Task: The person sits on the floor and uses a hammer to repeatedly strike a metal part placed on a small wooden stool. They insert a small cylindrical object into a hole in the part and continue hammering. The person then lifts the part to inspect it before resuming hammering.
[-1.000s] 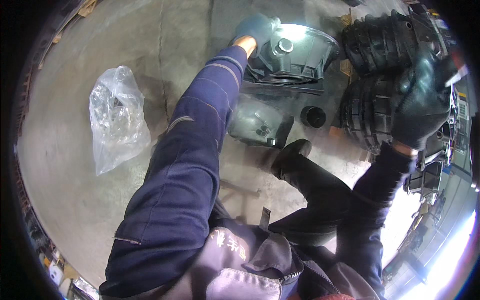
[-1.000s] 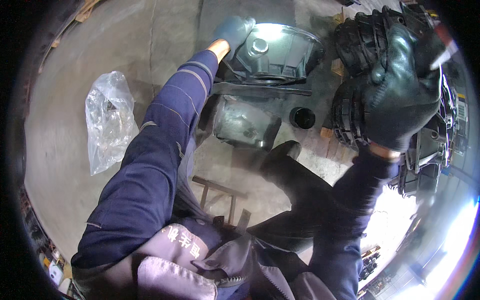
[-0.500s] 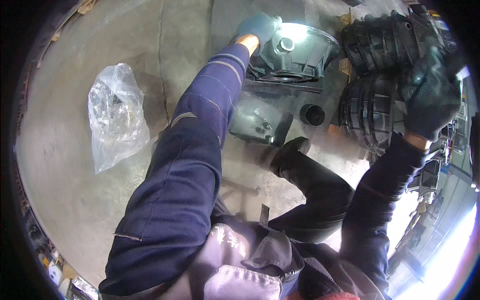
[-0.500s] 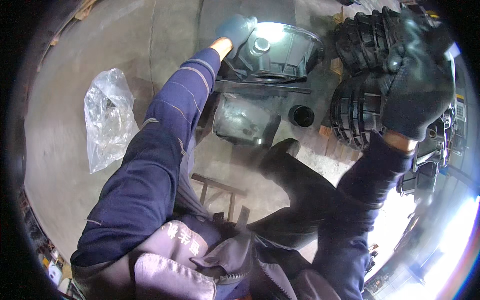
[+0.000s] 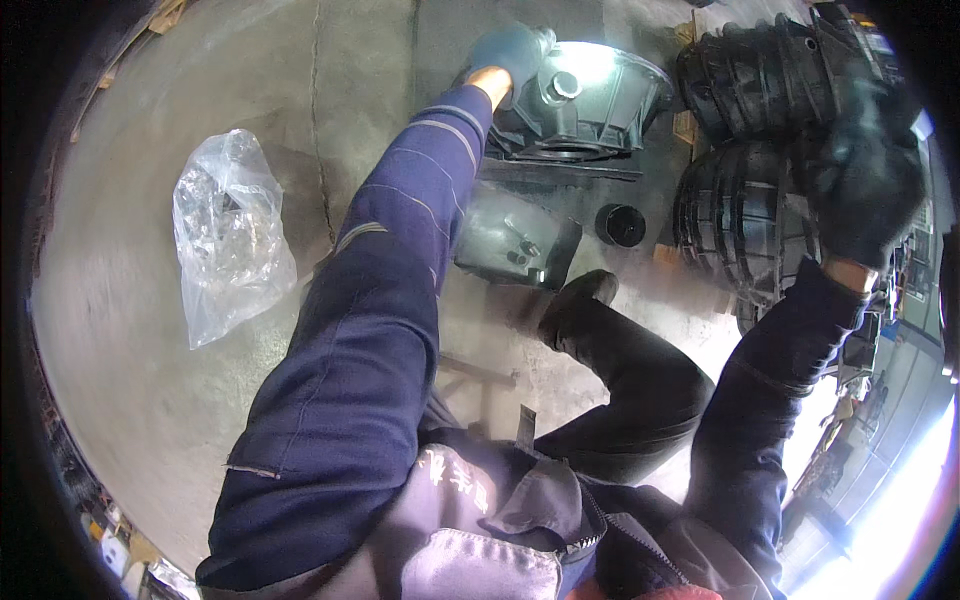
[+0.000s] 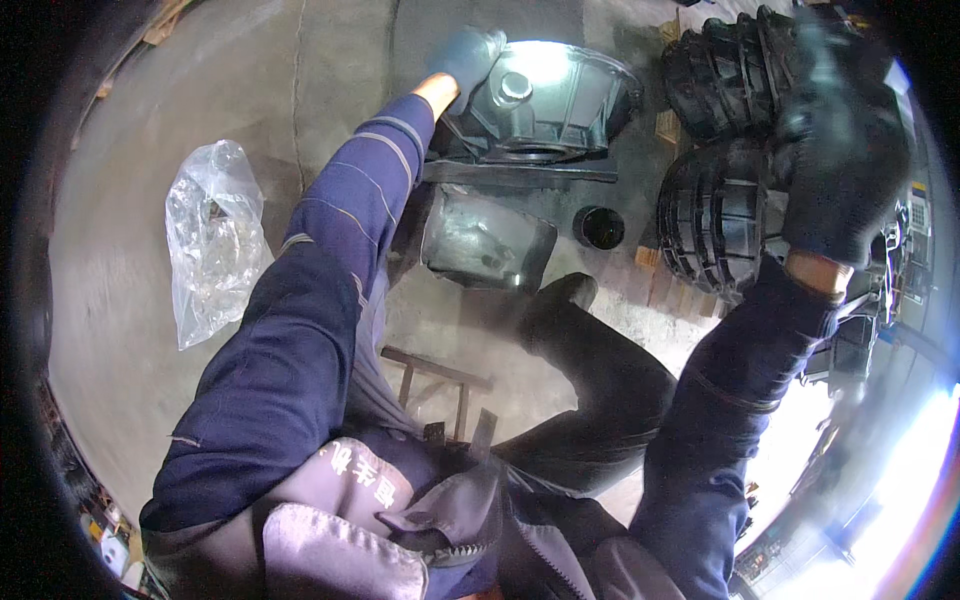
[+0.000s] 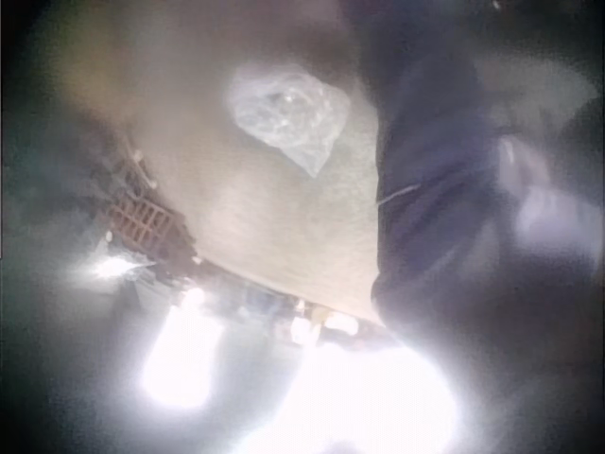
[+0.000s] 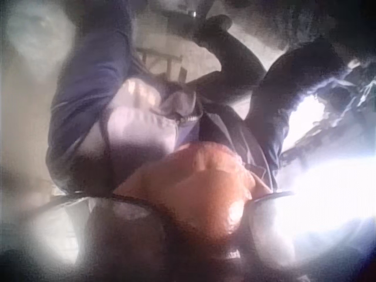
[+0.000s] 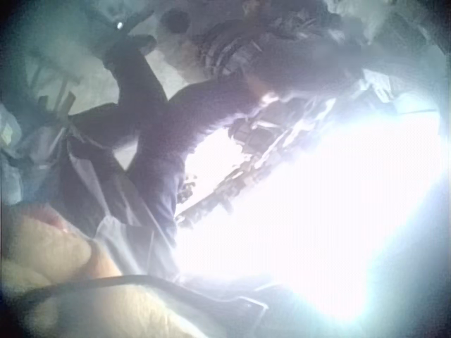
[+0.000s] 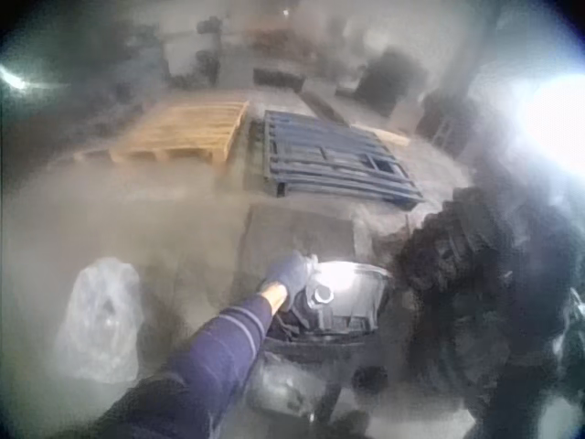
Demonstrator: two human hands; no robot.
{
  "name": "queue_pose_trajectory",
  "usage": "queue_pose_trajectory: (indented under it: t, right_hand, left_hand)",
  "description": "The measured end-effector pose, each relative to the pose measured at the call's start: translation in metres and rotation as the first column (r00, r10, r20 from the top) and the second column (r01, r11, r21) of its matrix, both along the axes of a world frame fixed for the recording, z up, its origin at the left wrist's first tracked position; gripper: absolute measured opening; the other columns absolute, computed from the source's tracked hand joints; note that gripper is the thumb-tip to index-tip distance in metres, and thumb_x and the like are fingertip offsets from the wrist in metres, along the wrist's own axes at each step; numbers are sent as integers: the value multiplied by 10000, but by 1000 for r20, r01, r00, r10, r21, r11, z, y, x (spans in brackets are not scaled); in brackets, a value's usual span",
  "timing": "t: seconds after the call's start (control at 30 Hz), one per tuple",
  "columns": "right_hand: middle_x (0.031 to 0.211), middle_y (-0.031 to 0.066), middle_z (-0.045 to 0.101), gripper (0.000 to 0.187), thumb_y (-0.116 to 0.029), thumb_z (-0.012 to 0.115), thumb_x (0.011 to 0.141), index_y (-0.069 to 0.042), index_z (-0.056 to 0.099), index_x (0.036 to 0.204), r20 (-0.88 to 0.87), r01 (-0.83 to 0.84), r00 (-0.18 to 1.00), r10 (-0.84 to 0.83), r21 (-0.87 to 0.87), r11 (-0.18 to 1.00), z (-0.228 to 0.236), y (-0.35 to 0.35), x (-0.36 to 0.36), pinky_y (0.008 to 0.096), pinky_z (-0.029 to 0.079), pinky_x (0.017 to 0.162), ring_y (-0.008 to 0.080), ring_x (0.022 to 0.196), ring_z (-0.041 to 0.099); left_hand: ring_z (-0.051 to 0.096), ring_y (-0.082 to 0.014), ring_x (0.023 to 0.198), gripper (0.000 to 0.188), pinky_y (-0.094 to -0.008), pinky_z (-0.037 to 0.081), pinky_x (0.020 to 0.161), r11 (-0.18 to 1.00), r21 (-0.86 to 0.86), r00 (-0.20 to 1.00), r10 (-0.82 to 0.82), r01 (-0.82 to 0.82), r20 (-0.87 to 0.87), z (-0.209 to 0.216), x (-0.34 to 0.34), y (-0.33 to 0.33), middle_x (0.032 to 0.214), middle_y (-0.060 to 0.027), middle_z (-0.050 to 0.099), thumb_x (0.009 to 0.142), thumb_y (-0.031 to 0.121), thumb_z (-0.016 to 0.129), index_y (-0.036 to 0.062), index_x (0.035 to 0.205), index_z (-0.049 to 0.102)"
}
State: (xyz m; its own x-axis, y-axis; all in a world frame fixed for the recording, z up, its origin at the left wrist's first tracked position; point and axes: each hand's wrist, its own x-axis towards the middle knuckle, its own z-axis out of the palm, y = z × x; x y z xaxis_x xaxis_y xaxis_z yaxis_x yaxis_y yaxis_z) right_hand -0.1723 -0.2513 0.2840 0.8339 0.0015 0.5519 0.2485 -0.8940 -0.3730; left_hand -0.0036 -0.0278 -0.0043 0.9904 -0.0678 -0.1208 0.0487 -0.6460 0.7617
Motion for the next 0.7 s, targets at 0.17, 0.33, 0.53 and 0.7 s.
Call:
queue_pose_trajectory:
  t: [0.17,0.33,0.53,0.7]
  right_hand:
    - [915,208,725,304,-220,767,870,16,710,1052,-531,106,840,-109,-37,994,-156,29,-35,423,556,730,266,808,700]
    - [890,231,738,363,-335,745,879,-32,731,1078,-456,-117,884,99,-11,993,-153,-35,-18,446,571,755,405,840,729]
    - [820,51,695,310,-368,605,1015,-100,721,1116,25,-3,1000,7,-164,986,15,0,12,330,560,676,191,766,677]
    - [843,214,724,384,-390,683,912,-31,733,1041,-480,34,863,-155,-251,967,-151,27,-26,438,572,750,384,830,720]
  left_hand:
    - [671,-426,1140,591,-510,498,995,993,115,999,-10,5,39,-4,7,3,1221,-236,708,996,534,448,52,1180,738]
    - [695,-461,938,524,-511,517,849,999,17,998,29,-30,53,-6,5,5,1036,-271,725,1018,454,497,-7,1020,746]
    - [684,-427,1057,464,-526,511,934,994,87,993,-70,61,99,6,-6,-4,1191,-199,714,1004,436,449,110,1158,741]
    - [692,-424,1039,490,-522,515,933,993,115,995,9,-20,97,9,1,2,1158,-213,723,1013,444,448,73,1115,752]
